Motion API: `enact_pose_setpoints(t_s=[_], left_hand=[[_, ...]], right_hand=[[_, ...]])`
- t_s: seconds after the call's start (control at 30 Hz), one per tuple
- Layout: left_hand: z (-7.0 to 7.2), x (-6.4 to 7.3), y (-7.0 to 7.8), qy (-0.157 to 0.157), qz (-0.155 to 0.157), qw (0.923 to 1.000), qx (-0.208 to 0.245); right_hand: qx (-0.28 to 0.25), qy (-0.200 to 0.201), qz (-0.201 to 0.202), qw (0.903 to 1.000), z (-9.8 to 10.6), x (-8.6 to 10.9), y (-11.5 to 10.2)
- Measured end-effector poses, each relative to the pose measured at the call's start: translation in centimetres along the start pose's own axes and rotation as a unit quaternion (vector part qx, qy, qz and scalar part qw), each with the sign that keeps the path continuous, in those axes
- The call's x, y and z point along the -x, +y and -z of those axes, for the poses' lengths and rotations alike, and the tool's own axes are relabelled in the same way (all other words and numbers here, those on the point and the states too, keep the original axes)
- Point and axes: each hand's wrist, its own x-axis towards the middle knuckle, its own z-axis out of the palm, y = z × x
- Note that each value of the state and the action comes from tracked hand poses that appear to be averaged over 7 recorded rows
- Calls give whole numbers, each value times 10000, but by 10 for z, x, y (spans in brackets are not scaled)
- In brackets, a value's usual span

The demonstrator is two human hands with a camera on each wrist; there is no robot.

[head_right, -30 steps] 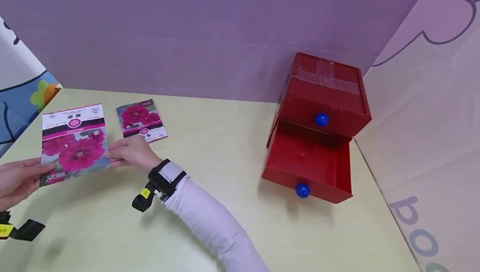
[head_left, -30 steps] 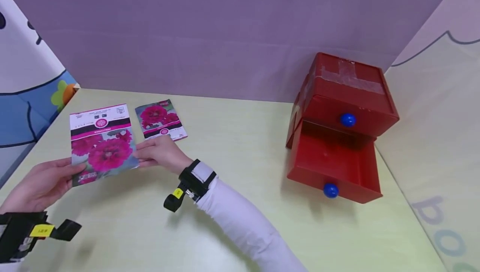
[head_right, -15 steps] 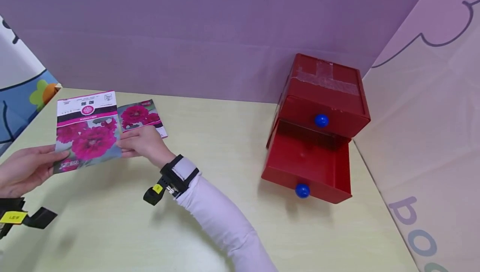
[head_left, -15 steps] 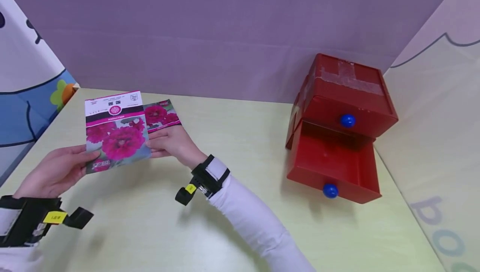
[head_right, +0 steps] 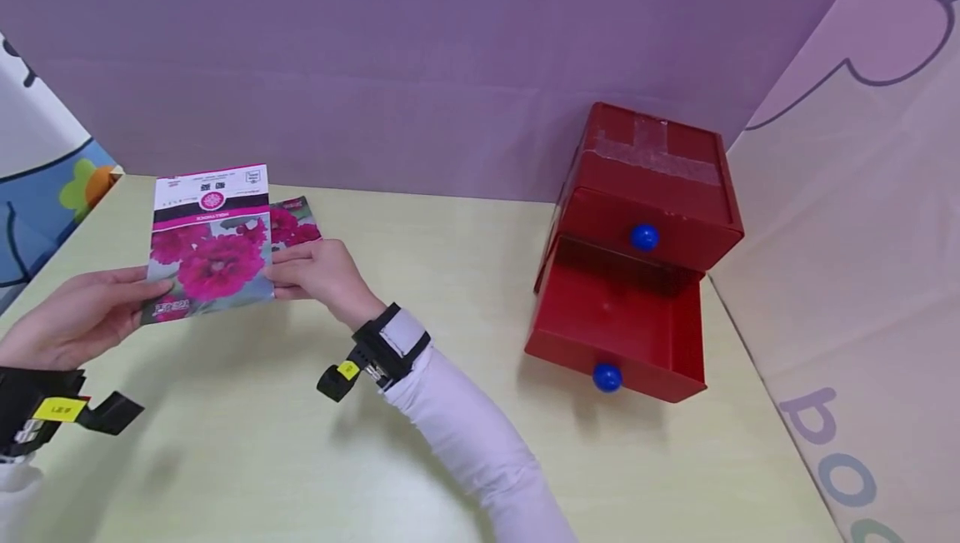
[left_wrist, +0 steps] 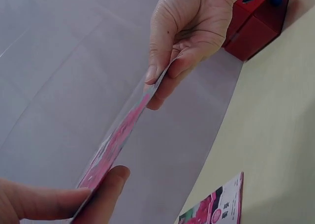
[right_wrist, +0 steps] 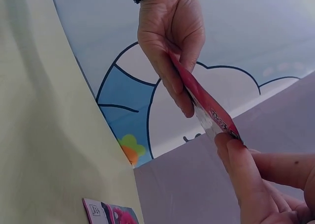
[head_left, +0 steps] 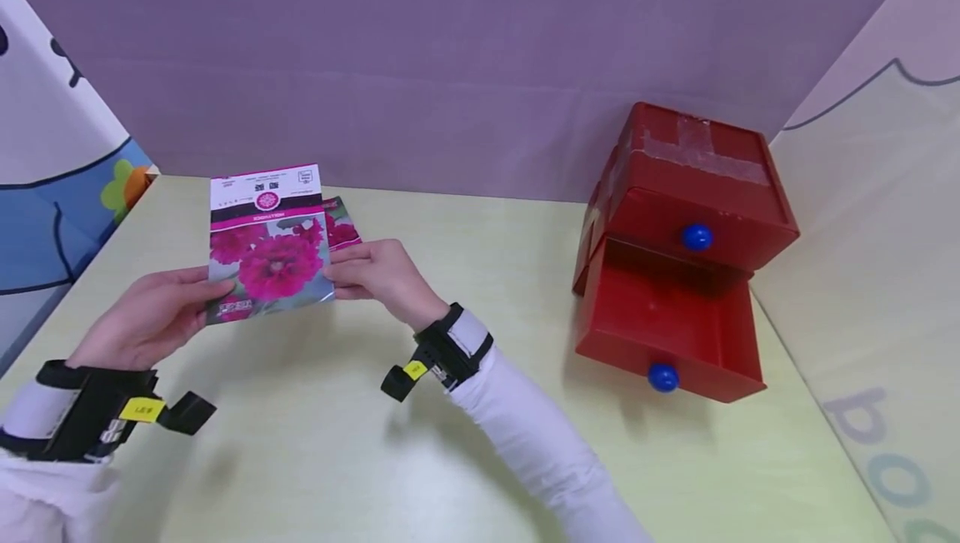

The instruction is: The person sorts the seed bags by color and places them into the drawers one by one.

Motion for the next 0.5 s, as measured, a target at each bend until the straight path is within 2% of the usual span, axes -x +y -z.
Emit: enact_pose_setpoints(t_s=[0.13, 0.37, 0.5], left_hand=[[-7, -3, 4, -79, -17, 10000, 2], [-16, -8, 4, -293, -101, 9989, 340], [-20, -10, 6, -322, -105, 9992, 215]], right_hand=[[-53, -9, 87, 9999, 8, 5, -3], [-125, 117, 70, 9998, 14, 14, -8], [-112, 221, 57, 9997, 18, 17, -11]])
